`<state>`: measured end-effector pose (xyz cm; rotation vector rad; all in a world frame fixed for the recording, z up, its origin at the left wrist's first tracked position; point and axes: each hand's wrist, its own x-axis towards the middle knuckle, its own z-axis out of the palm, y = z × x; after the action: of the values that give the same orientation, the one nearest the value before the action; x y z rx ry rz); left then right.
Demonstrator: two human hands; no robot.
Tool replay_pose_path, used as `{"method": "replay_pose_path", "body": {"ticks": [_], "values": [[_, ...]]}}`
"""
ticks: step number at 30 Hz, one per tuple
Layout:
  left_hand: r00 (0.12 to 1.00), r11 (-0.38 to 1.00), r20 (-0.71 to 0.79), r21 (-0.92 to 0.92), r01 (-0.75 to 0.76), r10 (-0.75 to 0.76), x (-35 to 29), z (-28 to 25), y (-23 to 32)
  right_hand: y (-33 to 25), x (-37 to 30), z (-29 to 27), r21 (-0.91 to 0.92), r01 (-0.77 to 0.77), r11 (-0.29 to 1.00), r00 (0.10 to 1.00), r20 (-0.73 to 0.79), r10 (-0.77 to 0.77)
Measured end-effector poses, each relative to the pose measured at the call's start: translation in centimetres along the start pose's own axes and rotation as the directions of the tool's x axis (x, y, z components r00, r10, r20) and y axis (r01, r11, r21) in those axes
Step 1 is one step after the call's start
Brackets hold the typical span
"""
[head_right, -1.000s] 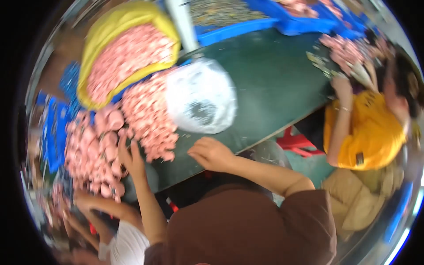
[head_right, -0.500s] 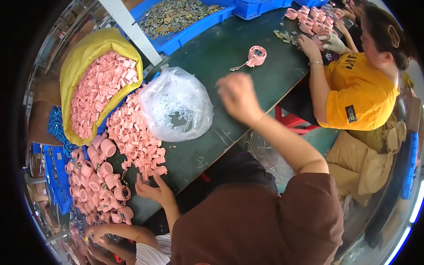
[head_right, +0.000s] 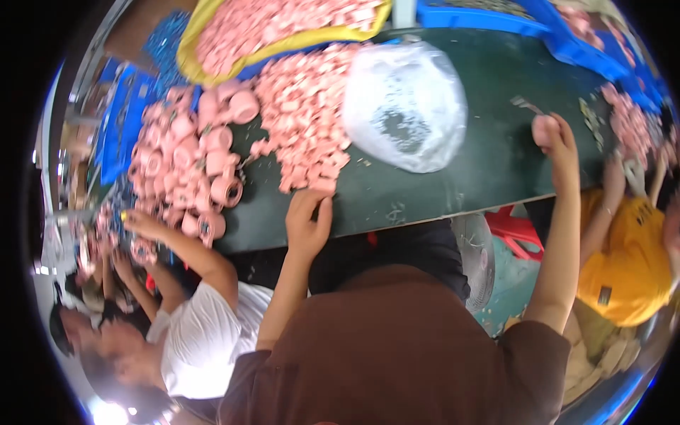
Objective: The person assembles small plastic fan housings by hand, inserting electronic components into them.
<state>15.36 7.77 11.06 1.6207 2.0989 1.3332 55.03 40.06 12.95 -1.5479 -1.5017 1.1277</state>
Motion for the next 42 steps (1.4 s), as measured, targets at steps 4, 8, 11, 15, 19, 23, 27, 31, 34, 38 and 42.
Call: {"method": "replay_pose_path", "body": {"ticks": [4,8,11,15,19,23,27,31,34,38,42], "values": [[0.999,0.995,-0.027,-0.095,-0.037,0.034,0.2,0.0,-0.3,-4.0,-6.0,2.4,0.492,0.007,0.871,0.953,0.260,-0.155],[0.999,0.996,-0.049,-0.084,-0.021,0.017,-1.0,-0.5,0.1,-9.3,-13.9,10.6,0.547,-0.206,0.811,0.836,0.529,-0.144],[0.998,0.960,-0.020,-0.271,-0.063,0.060,-2.2,-0.3,2.1,-9.2,-17.9,16.1,0.488,-0.404,0.774,0.648,0.749,-0.135],[0.998,0.974,0.033,-0.221,-0.053,0.062,-3.2,0.4,3.7,-9.1,-22.7,21.8,0.483,-0.265,0.835,0.592,0.764,-0.254],[0.990,0.942,-0.070,-0.324,0.091,-0.120,-5.0,0.4,1.1,-8.3,-22.9,23.6,0.396,-0.222,0.891,0.469,0.844,-0.258],[0.996,0.980,0.077,-0.196,0.048,-0.033,-4.5,-1.5,1.0,-8.1,-21.4,24.4,0.310,-0.078,0.948,0.536,0.814,-0.222],[0.996,0.997,0.089,-0.074,-0.008,0.015,-3.9,-1.0,1.8,-10.4,-20.3,25.0,0.177,-0.534,0.827,0.425,0.901,0.081],[0.999,1.000,0.045,-0.026,-0.004,0.006,-3.1,0.0,2.1,-10.7,-18.9,24.1,0.185,-0.670,0.718,0.297,0.954,0.031],[1.000,1.000,-0.028,0.001,0.013,-0.013,-2.6,0.6,2.3,-10.8,-18.7,23.1,0.194,-0.674,0.713,0.382,0.917,0.112],[0.999,0.999,-0.001,0.005,0.043,-0.043,-2.4,0.6,2.3,-10.3,-18.3,22.8,0.166,-0.617,0.770,0.459,0.870,0.180],[0.999,0.999,-0.034,-0.002,0.032,-0.033,-2.3,0.6,2.3,-10.0,-18.3,22.0,0.115,-0.464,0.878,0.521,0.837,0.166]]}}
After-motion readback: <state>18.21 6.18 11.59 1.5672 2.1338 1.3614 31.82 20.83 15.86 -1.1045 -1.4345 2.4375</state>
